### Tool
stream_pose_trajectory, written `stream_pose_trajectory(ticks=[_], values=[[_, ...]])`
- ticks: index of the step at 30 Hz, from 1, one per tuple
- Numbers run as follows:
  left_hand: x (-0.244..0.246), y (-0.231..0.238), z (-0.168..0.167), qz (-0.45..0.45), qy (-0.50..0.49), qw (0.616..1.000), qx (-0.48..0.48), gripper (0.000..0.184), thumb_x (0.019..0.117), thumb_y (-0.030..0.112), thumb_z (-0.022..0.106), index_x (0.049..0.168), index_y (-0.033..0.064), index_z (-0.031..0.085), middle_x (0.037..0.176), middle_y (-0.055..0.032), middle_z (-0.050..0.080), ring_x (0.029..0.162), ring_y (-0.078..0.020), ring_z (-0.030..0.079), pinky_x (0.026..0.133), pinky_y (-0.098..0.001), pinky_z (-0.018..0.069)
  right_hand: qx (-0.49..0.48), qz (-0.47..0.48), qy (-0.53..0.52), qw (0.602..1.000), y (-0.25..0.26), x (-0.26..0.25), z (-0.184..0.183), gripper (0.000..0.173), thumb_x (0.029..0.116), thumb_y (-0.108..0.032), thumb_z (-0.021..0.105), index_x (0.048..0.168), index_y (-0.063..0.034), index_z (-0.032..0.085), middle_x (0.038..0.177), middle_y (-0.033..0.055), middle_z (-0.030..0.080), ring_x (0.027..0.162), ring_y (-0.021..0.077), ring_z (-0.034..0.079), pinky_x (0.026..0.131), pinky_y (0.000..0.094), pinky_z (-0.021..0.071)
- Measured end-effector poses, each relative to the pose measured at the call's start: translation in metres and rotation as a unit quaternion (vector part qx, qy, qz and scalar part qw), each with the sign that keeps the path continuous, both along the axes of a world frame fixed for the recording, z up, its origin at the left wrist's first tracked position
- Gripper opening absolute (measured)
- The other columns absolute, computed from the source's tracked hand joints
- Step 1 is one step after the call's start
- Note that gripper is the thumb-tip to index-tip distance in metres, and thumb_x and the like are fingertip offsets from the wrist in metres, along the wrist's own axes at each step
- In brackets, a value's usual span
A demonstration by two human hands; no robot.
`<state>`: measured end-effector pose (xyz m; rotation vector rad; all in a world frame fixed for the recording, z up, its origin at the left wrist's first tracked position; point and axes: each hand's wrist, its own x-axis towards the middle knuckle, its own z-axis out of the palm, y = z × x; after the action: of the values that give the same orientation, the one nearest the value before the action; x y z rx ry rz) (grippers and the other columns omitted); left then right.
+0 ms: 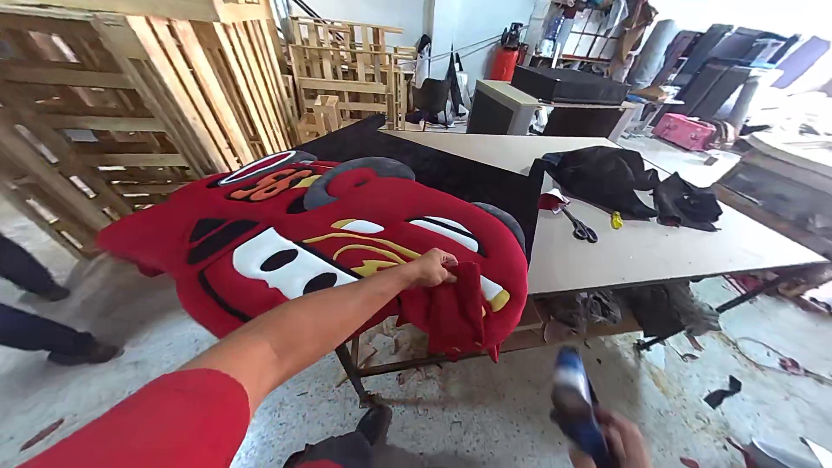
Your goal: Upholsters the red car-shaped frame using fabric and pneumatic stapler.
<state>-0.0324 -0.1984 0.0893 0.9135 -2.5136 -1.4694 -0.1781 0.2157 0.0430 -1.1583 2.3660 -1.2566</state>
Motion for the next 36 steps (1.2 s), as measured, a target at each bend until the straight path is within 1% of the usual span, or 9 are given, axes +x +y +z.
stream_pose_trajectory(ticks=[3, 5, 11, 15, 20, 25, 28, 32, 36], values=[[0.003, -0.007, -0.002, -0.034, 0.010, 0.998, 0.042, 0.025, 0.0944, 0.003, 0.069, 0.119, -0.0004, 0.067, 0.113, -0.0147, 0.071, 0.102, -0.0210, 0.068, 0.095, -0.0430, 0.0542, 0.022, -0.001, 0.131, 0.991, -0.111, -0.010, 0.047, 0.057, 0.0795, -0.027, 0.079, 0.131, -0.0110, 0.063, 0.100, 0.0081, 0.074, 0.086, 0.0275, 0.073, 0.071, 0.0585, 0.0597], [0.006, -0.017, -0.003, -0.056, 0.003, 0.997, 0.054, 0.023, 0.0936, 0.006, 0.071, 0.116, 0.0008, 0.069, 0.108, -0.0133, 0.071, 0.098, -0.0209, 0.069, 0.091, -0.0435, 0.0558, 0.080, -0.001, 0.125, 0.989, -0.179, -0.010, 0.068, 0.048, 0.0842, -0.026, 0.080, 0.129, -0.0146, 0.066, 0.104, 0.0122, 0.074, 0.094, 0.0342, 0.072, 0.081, 0.0639, 0.0563], [0.008, -0.058, -0.024, -0.169, 0.011, 0.985, 0.042, 0.013, 0.0900, 0.013, 0.075, 0.102, 0.0090, 0.074, 0.093, -0.0026, 0.075, 0.087, -0.0134, 0.071, 0.083, -0.0375, 0.0595, 0.150, 0.039, 0.112, 0.981, -0.323, -0.020, 0.051, 0.053, 0.0846, -0.023, 0.079, 0.135, -0.0196, 0.065, 0.116, 0.0185, 0.070, 0.108, 0.0392, 0.066, 0.089, 0.0620, 0.0542], [-0.009, -0.078, -0.018, -0.233, -0.041, 0.971, -0.029, 0.021, 0.0918, 0.019, 0.068, 0.112, 0.0158, 0.071, 0.099, 0.0010, 0.075, 0.091, -0.0112, 0.071, 0.086, -0.0391, 0.0599, 0.027, -0.072, 0.151, 0.986, -0.269, 0.008, 0.022, 0.034, 0.0957, -0.037, 0.068, 0.128, -0.0260, 0.070, 0.130, -0.0006, 0.067, 0.125, 0.0206, 0.060, 0.104, 0.0492, 0.0512], [-0.044, -0.067, -0.001, -0.318, -0.109, 0.941, -0.038, 0.066, 0.0831, 0.048, 0.079, 0.140, 0.0252, 0.055, 0.112, 0.0027, 0.073, 0.102, -0.0117, 0.070, 0.093, -0.0417, 0.0594, -0.207, -0.288, -0.010, 0.935, -0.187, 0.112, -0.094, 0.041, 0.0889, -0.021, 0.070, 0.125, -0.0028, 0.068, 0.114, 0.0100, 0.069, 0.096, 0.0149, 0.071, 0.075, 0.0325, 0.0642], [-0.057, -0.047, 0.006, -0.250, -0.092, 0.963, 0.048, 0.051, 0.0818, 0.025, 0.082, 0.125, 0.0096, 0.059, 0.097, -0.0068, 0.074, 0.089, -0.0191, 0.073, 0.081, -0.0378, 0.0615, -0.330, -0.346, -0.048, 0.877, -0.224, 0.135, -0.120, 0.034, 0.0875, -0.011, 0.074, 0.118, 0.0014, 0.071, 0.111, 0.0112, 0.069, 0.091, 0.0156, 0.073, 0.073, 0.0303, 0.0666], [-0.051, -0.039, 0.010, -0.201, -0.098, 0.970, 0.095, 0.055, 0.0818, 0.017, 0.081, 0.131, 0.0069, 0.058, 0.102, -0.0124, 0.075, 0.092, -0.0239, 0.074, 0.082, -0.0396, 0.0626, -0.369, -0.369, -0.039, 0.852, -0.235, 0.134, -0.127, 0.022, 0.0872, -0.009, 0.076, 0.109, -0.0030, 0.077, 0.107, 0.0094, 0.070, 0.089, 0.0147, 0.073, 0.071, 0.0289, 0.0667], [-0.032, -0.026, 0.033, -0.145, -0.083, 0.974, 0.153, 0.021, 0.0911, 0.004, 0.072, 0.112, 0.0000, 0.070, 0.096, -0.0167, 0.074, 0.082, -0.0237, 0.073, 0.077, -0.0395, 0.0629, -0.369, -0.367, 0.019, 0.854, -0.242, 0.146, -0.139, 0.010, 0.0871, -0.009, 0.076, 0.097, -0.0083, 0.079, 0.102, 0.0055, 0.073, 0.094, 0.0138, 0.072, 0.080, 0.0292, 0.0653], [0.002, 0.016, 0.050, -0.318, 0.036, 0.947, 0.000, 0.008, 0.0890, 0.013, 0.075, 0.097, 0.0136, 0.076, 0.094, -0.0030, 0.072, 0.083, -0.0144, 0.069, 0.073, -0.0321, 0.0608, -0.347, -0.367, 0.050, 0.862, -0.240, 0.151, -0.142, 0.012, 0.0885, -0.010, 0.074, 0.098, -0.0075, 0.080, 0.105, 0.0073, 0.074, 0.102, 0.0164, 0.071, 0.090, 0.0325, 0.0625]])
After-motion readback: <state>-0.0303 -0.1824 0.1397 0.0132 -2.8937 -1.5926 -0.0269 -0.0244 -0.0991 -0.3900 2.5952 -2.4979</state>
